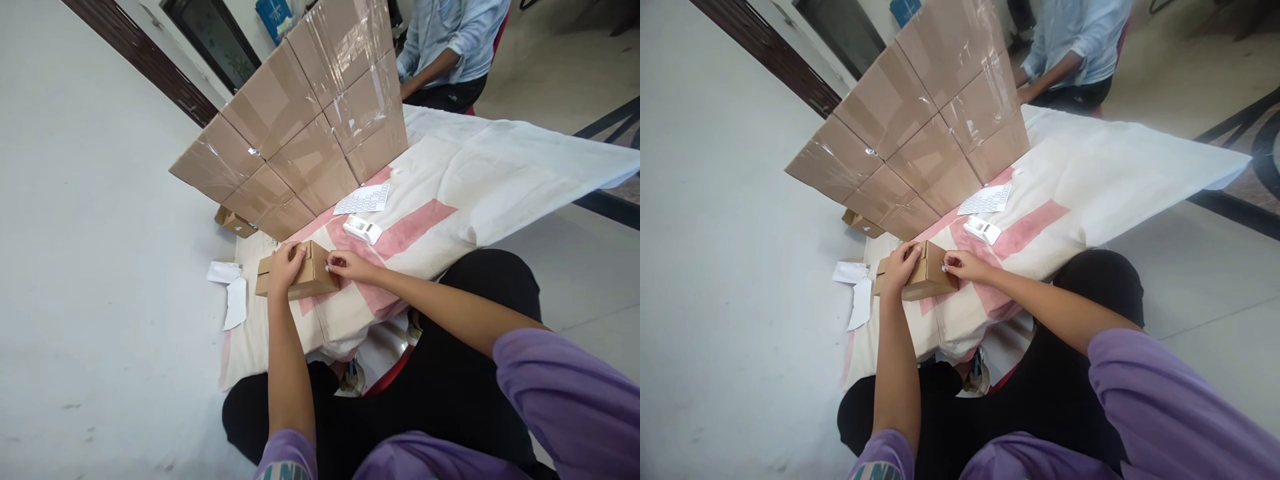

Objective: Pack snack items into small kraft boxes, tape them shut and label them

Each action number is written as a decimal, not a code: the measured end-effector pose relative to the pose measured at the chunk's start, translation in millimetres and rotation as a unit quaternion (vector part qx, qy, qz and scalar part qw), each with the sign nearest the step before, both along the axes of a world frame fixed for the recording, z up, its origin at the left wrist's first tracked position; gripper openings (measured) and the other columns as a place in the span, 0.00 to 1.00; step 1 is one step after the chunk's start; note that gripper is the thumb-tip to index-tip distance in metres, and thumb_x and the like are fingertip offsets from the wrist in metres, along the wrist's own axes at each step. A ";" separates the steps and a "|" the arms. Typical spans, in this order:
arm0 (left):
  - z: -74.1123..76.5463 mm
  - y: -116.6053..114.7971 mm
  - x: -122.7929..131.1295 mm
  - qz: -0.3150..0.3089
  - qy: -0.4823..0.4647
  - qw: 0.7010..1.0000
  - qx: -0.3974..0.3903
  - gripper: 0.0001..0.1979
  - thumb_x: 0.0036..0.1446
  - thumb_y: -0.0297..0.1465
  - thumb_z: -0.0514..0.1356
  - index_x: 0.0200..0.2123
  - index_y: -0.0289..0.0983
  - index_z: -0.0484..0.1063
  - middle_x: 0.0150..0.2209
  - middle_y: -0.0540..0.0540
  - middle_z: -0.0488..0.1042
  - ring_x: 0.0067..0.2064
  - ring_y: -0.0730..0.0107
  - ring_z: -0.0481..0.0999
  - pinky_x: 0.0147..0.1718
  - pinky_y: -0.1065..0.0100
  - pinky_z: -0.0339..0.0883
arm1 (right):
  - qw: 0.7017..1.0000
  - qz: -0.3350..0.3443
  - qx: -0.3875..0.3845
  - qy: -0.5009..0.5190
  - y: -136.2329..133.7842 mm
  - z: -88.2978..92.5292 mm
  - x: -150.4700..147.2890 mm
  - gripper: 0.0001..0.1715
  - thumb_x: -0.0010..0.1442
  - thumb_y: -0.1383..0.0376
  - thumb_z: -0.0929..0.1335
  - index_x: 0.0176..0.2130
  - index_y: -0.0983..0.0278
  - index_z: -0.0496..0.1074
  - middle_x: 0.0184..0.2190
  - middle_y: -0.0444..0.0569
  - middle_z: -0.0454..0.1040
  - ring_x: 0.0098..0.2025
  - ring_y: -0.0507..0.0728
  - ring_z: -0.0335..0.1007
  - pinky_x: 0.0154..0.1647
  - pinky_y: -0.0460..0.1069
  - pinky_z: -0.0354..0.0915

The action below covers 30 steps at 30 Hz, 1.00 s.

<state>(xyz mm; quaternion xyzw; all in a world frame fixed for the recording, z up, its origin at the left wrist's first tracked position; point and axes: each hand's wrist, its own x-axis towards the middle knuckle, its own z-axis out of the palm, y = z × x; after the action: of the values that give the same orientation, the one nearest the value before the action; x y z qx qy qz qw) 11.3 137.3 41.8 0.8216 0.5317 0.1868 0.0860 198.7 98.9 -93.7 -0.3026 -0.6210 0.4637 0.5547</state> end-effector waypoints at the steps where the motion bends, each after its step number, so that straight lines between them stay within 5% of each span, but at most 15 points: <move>1: -0.2 0.2 -0.2 0.001 0.000 1.000 -0.001 0.17 0.65 0.43 0.54 0.49 0.42 0.75 0.53 0.44 0.78 0.56 0.56 0.74 0.61 0.54 0.61 | 1.000 -0.001 -0.001 0.001 0.8 -0.7 -0.6 0.14 0.60 0.56 0.70 0.34 0.64 0.67 0.31 0.43 0.69 0.32 0.52 0.63 0.36 0.48 0.60; 16: 0.6 0.3 -0.2 -0.010 0.009 1.000 -0.004 0.18 0.65 0.44 0.54 0.49 0.41 0.75 0.53 0.43 0.78 0.56 0.56 0.74 0.60 0.53 0.62 | 0.996 0.029 -0.075 0.040 -1.9 2.9 -5.3 0.13 0.60 0.57 0.70 0.33 0.62 0.65 0.26 0.41 0.70 0.25 0.51 0.70 0.28 0.47 0.65; 30: 0.8 -2.9 -0.5 -0.013 0.043 0.999 -0.009 0.19 0.64 0.45 0.53 0.50 0.42 0.72 0.55 0.42 0.76 0.58 0.55 0.73 0.64 0.50 0.56 | 0.987 0.097 -0.113 0.054 19.5 -2.7 3.5 0.19 0.50 0.54 0.77 0.30 0.65 0.72 0.28 0.45 0.76 0.27 0.52 0.71 0.31 0.48 0.69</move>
<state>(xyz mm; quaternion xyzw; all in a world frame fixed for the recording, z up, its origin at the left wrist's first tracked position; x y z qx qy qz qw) 10.9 134.4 42.7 0.8350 0.5258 0.1450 0.0727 202.2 118.4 -96.3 -0.2765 -0.5600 0.5982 0.5020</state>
